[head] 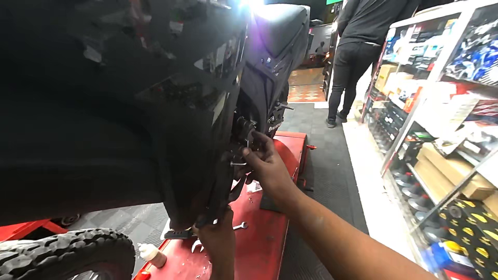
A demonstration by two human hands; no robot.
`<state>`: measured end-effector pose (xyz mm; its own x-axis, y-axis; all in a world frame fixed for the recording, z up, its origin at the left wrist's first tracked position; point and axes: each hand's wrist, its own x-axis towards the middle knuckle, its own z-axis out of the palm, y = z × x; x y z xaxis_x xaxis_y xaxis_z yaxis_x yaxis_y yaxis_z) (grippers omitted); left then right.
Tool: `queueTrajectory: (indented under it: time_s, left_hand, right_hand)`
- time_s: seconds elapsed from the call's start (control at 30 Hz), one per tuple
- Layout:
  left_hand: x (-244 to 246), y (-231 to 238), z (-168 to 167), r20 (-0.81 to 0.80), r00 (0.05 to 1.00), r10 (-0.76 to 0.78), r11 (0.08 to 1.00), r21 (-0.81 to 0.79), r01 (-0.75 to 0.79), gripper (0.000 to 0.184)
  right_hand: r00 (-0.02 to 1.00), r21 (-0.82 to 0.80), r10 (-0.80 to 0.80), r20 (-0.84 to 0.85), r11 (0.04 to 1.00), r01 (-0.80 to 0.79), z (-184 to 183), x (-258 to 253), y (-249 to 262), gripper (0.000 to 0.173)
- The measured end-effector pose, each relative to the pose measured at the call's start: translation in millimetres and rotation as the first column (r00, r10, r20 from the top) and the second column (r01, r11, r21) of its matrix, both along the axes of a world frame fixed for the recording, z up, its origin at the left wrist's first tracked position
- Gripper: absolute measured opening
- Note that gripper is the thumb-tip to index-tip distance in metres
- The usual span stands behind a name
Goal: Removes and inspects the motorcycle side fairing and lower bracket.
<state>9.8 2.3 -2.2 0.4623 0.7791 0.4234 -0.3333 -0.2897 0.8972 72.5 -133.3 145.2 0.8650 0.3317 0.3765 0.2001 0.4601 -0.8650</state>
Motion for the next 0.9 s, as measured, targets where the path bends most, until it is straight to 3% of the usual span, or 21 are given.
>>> queueTrajectory:
  time_s: [0.07, 0.27, 0.4, 0.5, 0.63, 0.73, 0.83, 0.9]
  left_hand:
    - [0, 0, 1, 0.004, 1.000, -0.003, 1.000, -0.006, 0.003, 0.063]
    - [-3, -1, 2, -0.006, 1.000, -0.003, 1.000, -0.002, 0.003, 0.066]
    - [-5, 0, 2, -0.031, 0.999, 0.008, 1.000, 0.026, -0.007, 0.067]
    - [-4, 0, 1, -0.029, 1.000, 0.005, 1.000, 0.028, -0.004, 0.066]
    - [-3, 1, 1, -0.018, 1.000, 0.010, 0.998, 0.054, -0.009, 0.060]
    - [-4, 1, 4, -0.028, 1.000, 0.002, 1.000, 0.025, -0.001, 0.063]
    - [-2, 0, 3, -0.030, 1.000, 0.009, 1.000, 0.010, -0.008, 0.063]
    - [-2, 1, 2, -0.033, 0.999, 0.009, 1.000, 0.003, -0.009, 0.065]
  right_hand:
    - [0.995, -0.162, -0.060, 0.078, 0.984, 0.072, -7, -1, -4, 0.038]
    - [0.911, -0.544, -0.010, 0.412, 0.799, 0.255, -42, -15, -20, 0.050]
    - [0.604, -0.383, -0.005, 0.797, 0.769, 0.513, -35, -34, -27, 0.044]
    - [0.482, -0.262, -0.081, 0.872, 0.754, 0.602, -13, -32, -30, 0.042]
    - [0.649, -0.362, -0.128, 0.750, 0.743, 0.564, 6, -7, -34, 0.043]
    - [0.780, -0.432, -0.086, 0.620, 0.792, 0.431, -11, 6, -32, 0.030]
    - [0.833, -0.488, -0.068, 0.549, 0.782, 0.387, -26, -4, -29, 0.024]
    - [0.845, -0.514, -0.020, 0.534, 0.786, 0.344, -25, -17, -30, 0.030]
